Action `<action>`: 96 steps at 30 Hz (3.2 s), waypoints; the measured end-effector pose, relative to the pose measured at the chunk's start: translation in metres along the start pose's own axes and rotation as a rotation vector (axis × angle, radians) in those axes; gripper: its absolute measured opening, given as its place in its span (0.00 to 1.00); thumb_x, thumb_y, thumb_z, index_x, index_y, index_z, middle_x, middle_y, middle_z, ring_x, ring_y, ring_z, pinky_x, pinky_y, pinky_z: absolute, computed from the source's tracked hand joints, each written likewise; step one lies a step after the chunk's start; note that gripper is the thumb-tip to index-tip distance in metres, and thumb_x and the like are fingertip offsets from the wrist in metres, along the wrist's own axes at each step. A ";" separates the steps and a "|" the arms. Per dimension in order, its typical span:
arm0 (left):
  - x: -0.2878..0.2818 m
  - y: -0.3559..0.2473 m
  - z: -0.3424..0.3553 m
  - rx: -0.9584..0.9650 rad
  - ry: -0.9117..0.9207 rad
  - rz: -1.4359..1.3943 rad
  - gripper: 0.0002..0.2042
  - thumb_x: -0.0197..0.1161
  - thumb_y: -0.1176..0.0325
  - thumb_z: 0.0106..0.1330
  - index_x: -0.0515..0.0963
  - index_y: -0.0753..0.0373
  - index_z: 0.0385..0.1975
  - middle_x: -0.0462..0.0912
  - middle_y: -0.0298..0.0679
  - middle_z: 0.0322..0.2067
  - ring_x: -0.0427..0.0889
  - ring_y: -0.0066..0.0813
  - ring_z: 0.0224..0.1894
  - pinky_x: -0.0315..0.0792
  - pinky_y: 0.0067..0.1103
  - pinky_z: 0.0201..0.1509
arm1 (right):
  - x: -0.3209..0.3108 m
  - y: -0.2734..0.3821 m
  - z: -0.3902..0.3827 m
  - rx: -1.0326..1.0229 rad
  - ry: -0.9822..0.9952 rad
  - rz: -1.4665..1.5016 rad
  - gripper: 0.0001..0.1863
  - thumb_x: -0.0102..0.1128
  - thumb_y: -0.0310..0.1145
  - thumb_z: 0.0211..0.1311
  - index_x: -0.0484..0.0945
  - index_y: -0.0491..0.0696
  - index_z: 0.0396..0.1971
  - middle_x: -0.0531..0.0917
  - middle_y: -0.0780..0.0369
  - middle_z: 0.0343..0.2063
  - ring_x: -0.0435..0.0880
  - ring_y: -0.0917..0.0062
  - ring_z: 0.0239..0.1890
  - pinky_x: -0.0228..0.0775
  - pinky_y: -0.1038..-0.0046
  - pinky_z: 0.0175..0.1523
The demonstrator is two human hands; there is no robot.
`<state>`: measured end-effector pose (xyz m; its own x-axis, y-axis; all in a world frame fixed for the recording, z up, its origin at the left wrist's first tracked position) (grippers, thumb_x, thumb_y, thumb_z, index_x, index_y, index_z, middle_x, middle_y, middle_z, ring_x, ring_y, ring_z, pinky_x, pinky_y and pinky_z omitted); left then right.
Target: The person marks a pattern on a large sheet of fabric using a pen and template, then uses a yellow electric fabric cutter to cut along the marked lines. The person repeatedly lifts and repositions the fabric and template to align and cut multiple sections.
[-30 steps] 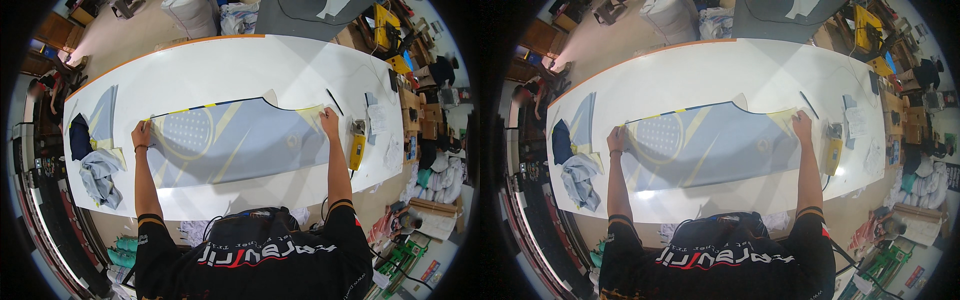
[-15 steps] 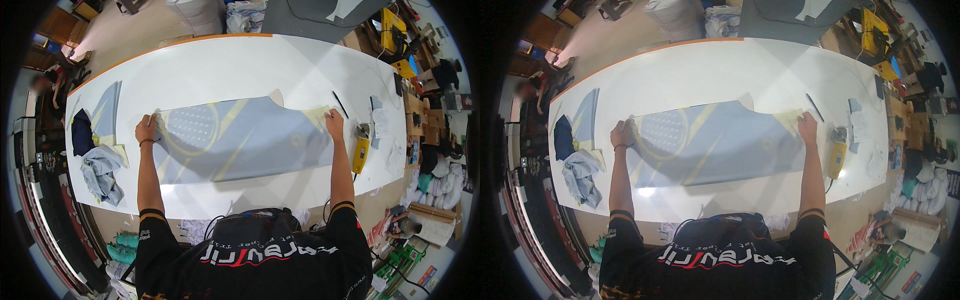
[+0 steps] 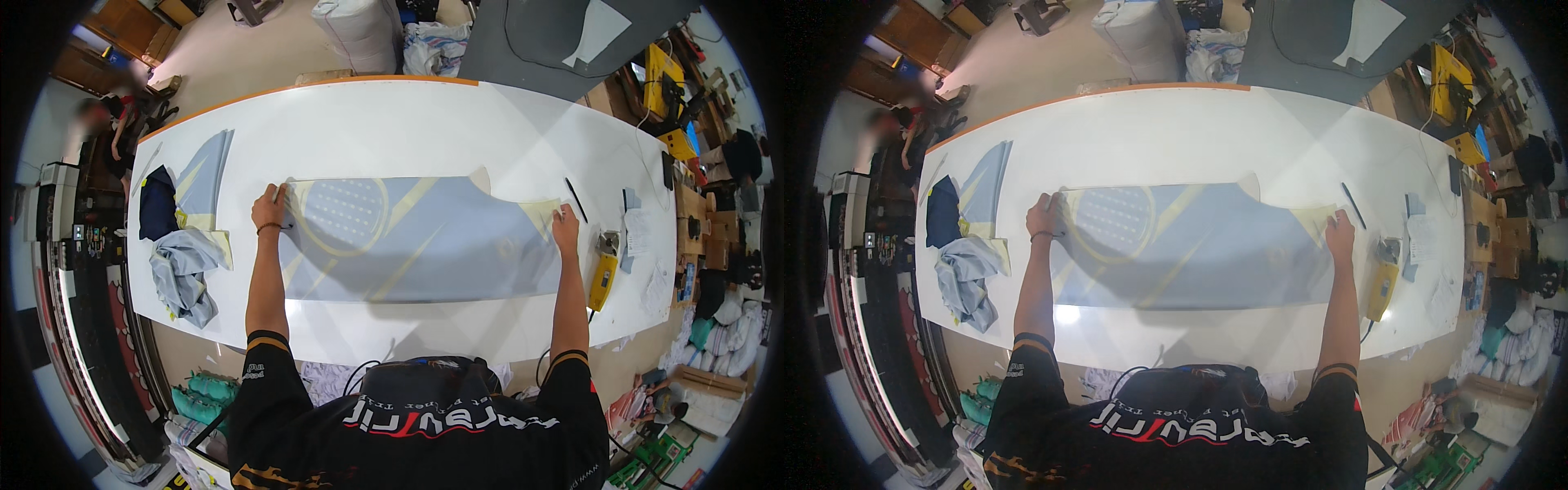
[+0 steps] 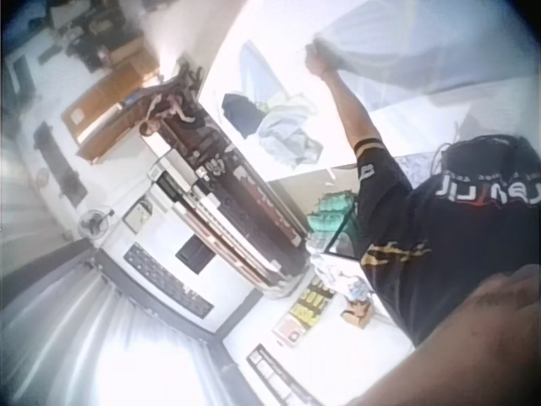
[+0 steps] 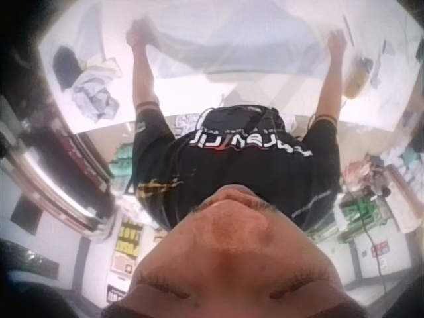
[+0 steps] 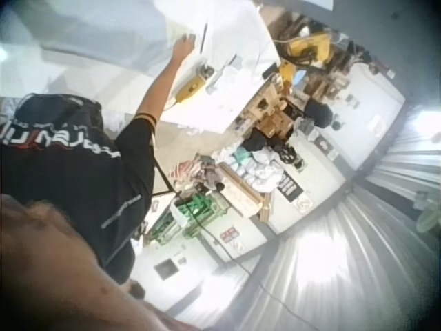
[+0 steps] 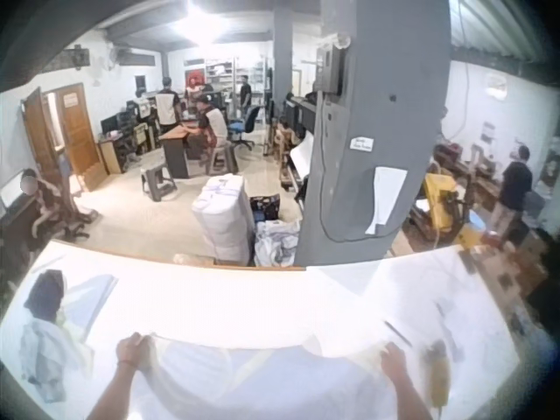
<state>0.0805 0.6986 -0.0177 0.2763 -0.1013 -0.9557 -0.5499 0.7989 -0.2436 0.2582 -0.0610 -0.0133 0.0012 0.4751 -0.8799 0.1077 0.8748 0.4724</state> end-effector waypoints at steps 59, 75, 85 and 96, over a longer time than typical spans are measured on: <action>-0.050 0.028 -0.248 -0.165 0.109 0.056 0.34 0.73 0.41 0.60 0.74 0.54 0.61 0.70 0.51 0.61 0.69 0.56 0.63 0.70 0.49 0.62 | 0.029 0.099 -0.183 -0.172 -0.110 -0.109 0.23 0.66 0.47 0.65 0.79 0.47 0.53 0.77 0.57 0.46 0.77 0.61 0.53 0.70 0.55 0.54; -0.007 -0.322 -0.347 0.984 0.653 -0.390 0.21 0.70 0.57 0.61 0.80 0.56 0.54 0.78 0.50 0.54 0.74 0.53 0.59 0.67 0.44 0.64 | -0.024 -0.057 -0.313 0.448 -0.202 0.087 0.20 0.71 0.49 0.60 0.84 0.47 0.40 0.82 0.54 0.39 0.81 0.56 0.46 0.75 0.56 0.50; 0.005 -0.392 -0.385 1.231 0.659 -0.372 0.27 0.72 0.55 0.60 0.77 0.51 0.60 0.67 0.47 0.66 0.63 0.52 0.70 0.62 0.47 0.70 | -0.025 -0.046 -0.315 0.277 -0.411 0.064 0.15 0.71 0.45 0.58 0.84 0.49 0.36 0.79 0.56 0.40 0.80 0.57 0.46 0.73 0.56 0.51; 0.000 -0.389 -0.338 1.023 0.605 -0.486 0.32 0.73 0.56 0.60 0.73 0.55 0.65 0.63 0.54 0.72 0.59 0.58 0.74 0.57 0.48 0.75 | 0.011 0.059 -0.206 -0.081 -0.303 0.234 0.18 0.70 0.46 0.58 0.85 0.49 0.42 0.84 0.57 0.39 0.81 0.58 0.47 0.71 0.55 0.53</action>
<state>0.0281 0.1871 0.0215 -0.2714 -0.5456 -0.7929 0.4333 0.6664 -0.6068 0.0603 0.0155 0.0155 0.3109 0.6233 -0.7175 -0.0094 0.7569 0.6535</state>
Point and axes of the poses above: each hand's wrist, its own z-axis towards the middle knuckle, its own x-axis out of the palm, y = z × x, the point moved 3 cm from there along z, towards the middle knuckle
